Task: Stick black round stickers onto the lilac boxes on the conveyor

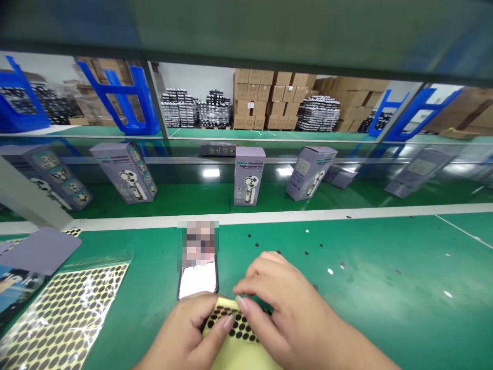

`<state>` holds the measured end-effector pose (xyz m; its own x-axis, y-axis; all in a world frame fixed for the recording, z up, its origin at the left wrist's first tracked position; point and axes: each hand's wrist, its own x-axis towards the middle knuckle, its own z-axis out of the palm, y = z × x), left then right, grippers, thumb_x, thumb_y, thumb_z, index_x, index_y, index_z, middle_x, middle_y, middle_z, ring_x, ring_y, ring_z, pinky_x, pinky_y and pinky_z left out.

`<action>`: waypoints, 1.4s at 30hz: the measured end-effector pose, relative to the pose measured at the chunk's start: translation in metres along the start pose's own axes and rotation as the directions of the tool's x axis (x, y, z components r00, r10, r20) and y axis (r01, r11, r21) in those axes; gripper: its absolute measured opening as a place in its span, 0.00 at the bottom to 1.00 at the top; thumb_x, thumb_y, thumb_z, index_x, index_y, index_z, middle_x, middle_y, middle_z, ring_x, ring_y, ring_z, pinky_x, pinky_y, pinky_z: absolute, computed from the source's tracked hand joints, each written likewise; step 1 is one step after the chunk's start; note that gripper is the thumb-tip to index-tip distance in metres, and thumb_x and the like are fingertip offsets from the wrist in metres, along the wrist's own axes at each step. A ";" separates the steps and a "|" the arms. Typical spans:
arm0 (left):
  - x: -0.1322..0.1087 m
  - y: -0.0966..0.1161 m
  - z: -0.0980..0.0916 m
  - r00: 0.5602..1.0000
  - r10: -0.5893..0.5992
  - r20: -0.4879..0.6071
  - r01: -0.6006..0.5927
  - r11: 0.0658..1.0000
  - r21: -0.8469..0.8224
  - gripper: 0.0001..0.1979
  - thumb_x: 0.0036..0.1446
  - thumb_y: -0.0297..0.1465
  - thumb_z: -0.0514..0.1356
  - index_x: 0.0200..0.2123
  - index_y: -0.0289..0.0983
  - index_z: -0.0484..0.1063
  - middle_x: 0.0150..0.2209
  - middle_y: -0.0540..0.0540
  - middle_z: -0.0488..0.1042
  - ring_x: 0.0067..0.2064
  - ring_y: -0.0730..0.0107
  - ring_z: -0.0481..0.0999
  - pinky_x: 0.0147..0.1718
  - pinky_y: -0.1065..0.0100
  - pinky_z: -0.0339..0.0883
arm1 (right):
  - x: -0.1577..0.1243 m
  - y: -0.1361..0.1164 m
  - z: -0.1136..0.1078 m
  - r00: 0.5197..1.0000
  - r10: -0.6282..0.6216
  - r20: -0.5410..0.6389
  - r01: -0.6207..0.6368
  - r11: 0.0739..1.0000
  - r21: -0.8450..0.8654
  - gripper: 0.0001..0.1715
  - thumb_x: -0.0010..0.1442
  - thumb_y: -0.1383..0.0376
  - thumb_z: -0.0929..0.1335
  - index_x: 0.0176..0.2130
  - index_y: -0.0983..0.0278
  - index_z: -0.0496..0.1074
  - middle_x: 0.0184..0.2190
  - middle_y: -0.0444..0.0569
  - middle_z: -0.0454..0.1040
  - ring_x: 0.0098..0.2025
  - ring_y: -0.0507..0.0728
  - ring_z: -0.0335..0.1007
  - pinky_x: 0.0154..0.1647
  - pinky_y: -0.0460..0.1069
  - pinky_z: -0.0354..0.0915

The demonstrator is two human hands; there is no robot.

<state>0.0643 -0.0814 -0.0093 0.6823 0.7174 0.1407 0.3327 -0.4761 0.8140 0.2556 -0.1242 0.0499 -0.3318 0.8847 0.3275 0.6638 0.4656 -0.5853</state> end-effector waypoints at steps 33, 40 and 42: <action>-0.002 0.006 -0.003 0.995 -0.074 0.073 0.075 0.997 -0.010 0.13 0.62 0.32 0.50 0.30 0.36 0.72 0.29 0.48 0.75 0.31 0.69 0.71 0.33 0.71 0.61 | 0.002 -0.008 -0.002 0.991 0.032 0.127 -0.018 0.993 -0.113 0.09 0.63 0.68 0.63 0.38 0.63 0.73 0.31 0.47 0.71 0.35 0.55 0.62 0.39 0.53 0.55; -0.002 0.006 -0.003 0.997 -0.055 0.052 0.056 0.998 -0.005 0.15 0.63 0.34 0.50 0.30 0.36 0.73 0.28 0.49 0.75 0.31 0.70 0.72 0.32 0.72 0.62 | -0.001 -0.006 -0.026 0.974 0.106 0.200 -0.066 0.978 -0.196 0.08 0.62 0.67 0.65 0.39 0.61 0.74 0.31 0.46 0.70 0.36 0.56 0.61 0.41 0.54 0.55; -0.001 0.004 -0.003 0.998 -0.046 0.051 0.047 0.999 -0.012 0.15 0.63 0.34 0.49 0.31 0.36 0.74 0.29 0.48 0.76 0.30 0.70 0.73 0.32 0.72 0.63 | -0.001 -0.007 -0.029 0.961 0.113 0.250 -0.060 0.975 -0.212 0.07 0.60 0.67 0.66 0.39 0.60 0.74 0.30 0.46 0.70 0.36 0.56 0.62 0.42 0.54 0.55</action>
<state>0.0632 -0.0823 -0.0040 0.6986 0.7117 0.0740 0.3564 -0.4358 0.8265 0.2708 -0.1294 0.0751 -0.4117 0.9092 0.0627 0.8095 0.3964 -0.4331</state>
